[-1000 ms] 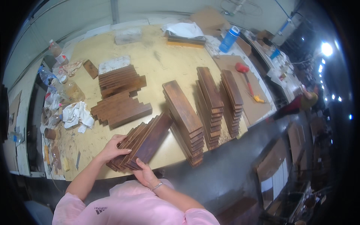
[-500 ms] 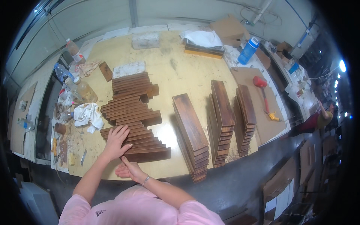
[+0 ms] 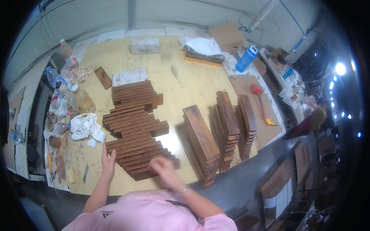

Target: The person sands the surfaces and edges of several wooden slats by hand using a sanding block, wipes them with a white cloth, and then organizes the slats into a single long stack on a workbench.

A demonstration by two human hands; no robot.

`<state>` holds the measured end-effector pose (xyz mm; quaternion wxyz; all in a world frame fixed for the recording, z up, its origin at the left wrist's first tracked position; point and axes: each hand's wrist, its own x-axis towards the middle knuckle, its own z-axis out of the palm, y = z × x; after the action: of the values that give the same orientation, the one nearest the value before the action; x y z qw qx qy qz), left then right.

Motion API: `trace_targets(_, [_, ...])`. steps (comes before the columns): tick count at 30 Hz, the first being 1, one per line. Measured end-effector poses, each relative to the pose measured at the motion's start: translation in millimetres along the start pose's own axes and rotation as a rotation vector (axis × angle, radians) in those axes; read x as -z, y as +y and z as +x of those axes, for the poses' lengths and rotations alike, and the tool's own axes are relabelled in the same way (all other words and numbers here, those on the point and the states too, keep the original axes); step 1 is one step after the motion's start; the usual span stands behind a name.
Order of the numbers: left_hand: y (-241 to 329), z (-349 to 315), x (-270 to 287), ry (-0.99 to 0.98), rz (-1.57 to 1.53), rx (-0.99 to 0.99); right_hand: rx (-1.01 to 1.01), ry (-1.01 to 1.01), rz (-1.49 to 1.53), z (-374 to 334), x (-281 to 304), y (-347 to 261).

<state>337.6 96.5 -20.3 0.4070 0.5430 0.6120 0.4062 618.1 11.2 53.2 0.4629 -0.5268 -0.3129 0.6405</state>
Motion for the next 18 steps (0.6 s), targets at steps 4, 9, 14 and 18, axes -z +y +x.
trace_targets(4, [-16.1, 52.9, 18.2, 0.122, -0.298, 0.027, 0.462, 0.310, -0.613, 63.7, 18.7, -67.0])
trace_targets(9, [7.9, 125.9, 1.8, 0.020, -0.408, 0.095, 0.331, 0.344, -0.452, 221.1, 67.8, -45.1])
trace_targets(14, [22.0, 138.7, -8.8, -0.045, -0.342, 0.183, 0.239, 0.137, -0.174, 284.3, 59.0, -62.7])
trace_targets(18, [37.8, 133.4, -11.4, -0.111, -0.306, 0.236, 0.142, -0.102, -0.019, 279.7, 30.0, -61.7])
